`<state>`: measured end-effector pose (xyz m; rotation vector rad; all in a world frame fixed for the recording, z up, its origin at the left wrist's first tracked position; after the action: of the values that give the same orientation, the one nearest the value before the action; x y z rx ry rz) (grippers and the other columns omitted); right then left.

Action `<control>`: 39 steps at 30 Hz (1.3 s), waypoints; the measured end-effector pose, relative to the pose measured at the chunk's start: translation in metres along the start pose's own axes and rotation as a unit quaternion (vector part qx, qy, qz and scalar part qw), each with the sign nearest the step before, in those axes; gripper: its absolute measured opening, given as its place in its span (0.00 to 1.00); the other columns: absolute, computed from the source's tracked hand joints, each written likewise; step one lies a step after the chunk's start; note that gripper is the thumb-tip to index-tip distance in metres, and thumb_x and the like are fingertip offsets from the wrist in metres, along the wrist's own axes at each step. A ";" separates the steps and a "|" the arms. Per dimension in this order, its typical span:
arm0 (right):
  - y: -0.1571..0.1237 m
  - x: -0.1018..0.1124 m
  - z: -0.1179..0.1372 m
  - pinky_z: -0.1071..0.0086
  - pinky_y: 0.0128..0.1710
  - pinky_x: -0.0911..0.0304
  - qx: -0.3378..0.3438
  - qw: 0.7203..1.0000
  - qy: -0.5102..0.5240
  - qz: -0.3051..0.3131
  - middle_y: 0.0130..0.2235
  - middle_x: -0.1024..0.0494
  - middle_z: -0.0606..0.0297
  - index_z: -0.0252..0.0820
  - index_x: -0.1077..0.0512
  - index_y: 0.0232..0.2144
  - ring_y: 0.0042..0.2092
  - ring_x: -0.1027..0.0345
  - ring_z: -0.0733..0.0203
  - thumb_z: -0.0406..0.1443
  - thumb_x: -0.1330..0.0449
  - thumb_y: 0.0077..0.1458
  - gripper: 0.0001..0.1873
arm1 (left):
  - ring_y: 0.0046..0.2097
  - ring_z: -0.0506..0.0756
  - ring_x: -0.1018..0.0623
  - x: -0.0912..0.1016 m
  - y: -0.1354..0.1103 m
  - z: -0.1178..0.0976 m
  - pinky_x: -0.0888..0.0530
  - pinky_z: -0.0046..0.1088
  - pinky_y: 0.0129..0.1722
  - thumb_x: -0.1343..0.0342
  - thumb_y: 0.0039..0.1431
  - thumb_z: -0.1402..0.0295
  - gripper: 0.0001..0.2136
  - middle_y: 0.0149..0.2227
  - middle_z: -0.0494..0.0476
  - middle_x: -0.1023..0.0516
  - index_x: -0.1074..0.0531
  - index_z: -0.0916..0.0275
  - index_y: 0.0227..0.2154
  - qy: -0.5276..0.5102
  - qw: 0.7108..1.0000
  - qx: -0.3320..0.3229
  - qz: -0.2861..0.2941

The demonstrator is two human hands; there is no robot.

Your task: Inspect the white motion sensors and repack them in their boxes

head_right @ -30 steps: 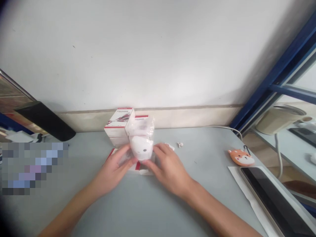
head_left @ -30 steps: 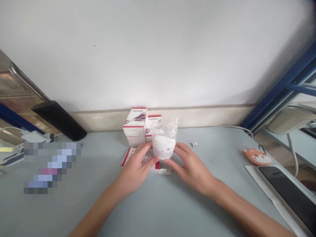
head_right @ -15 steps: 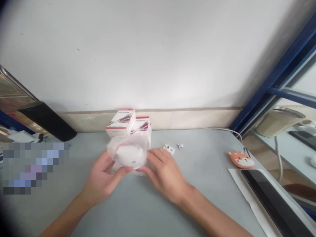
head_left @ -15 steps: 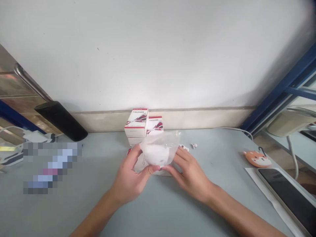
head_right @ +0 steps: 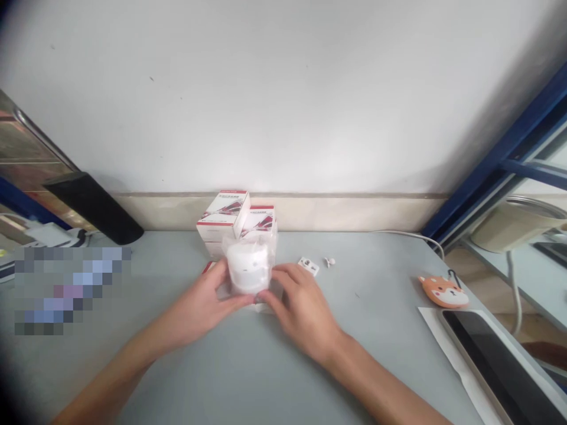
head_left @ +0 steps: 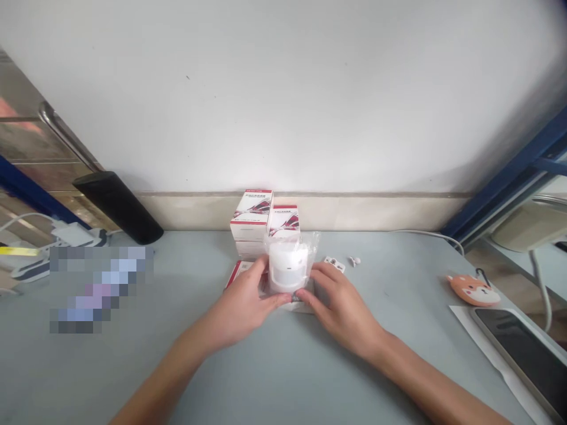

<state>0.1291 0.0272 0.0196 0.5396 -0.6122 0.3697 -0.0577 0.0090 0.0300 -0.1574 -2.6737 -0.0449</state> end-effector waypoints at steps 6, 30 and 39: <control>0.000 -0.001 0.001 0.52 0.53 0.31 0.019 0.999 -0.038 0.014 0.51 0.21 0.56 0.48 0.24 0.49 0.52 0.28 0.48 0.40 0.45 0.73 0.11 | 0.62 0.66 0.23 -0.003 0.004 -0.014 0.24 0.43 0.59 0.34 0.63 0.56 0.21 0.60 0.61 0.22 0.29 0.53 0.56 -0.125 0.991 -0.046 -0.001; -0.001 0.015 0.012 0.59 0.41 0.23 -0.105 0.929 0.353 -0.027 0.49 0.24 0.59 0.50 0.38 0.57 0.42 0.25 0.56 0.57 0.42 0.66 0.27 | 0.61 0.64 0.23 -0.022 -0.003 -0.028 0.24 0.43 0.58 0.37 0.66 0.62 0.15 0.58 0.63 0.21 0.23 0.61 0.52 -0.442 0.897 -0.027 0.004; -0.001 0.024 0.000 0.65 0.31 0.30 -0.160 0.874 0.441 -0.122 0.36 0.27 0.69 0.45 0.33 0.36 0.28 0.34 0.66 0.47 0.32 0.59 0.17 | 0.59 0.62 0.21 -0.014 -0.006 -0.023 0.21 0.48 0.56 0.30 0.59 0.65 0.47 0.61 0.57 0.25 0.56 0.38 0.72 -0.332 0.941 -0.052 -0.039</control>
<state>0.1478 0.0306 0.0349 0.0820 0.2858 0.2300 -0.0352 0.0006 0.0444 -0.1118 -3.3545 -0.1891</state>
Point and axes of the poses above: each hand's wrist, its own y-axis towards the middle knuckle, its own x-axis out of the back of the hand, z = x × y, the point moved 7 cm from there along y, towards the middle knuckle
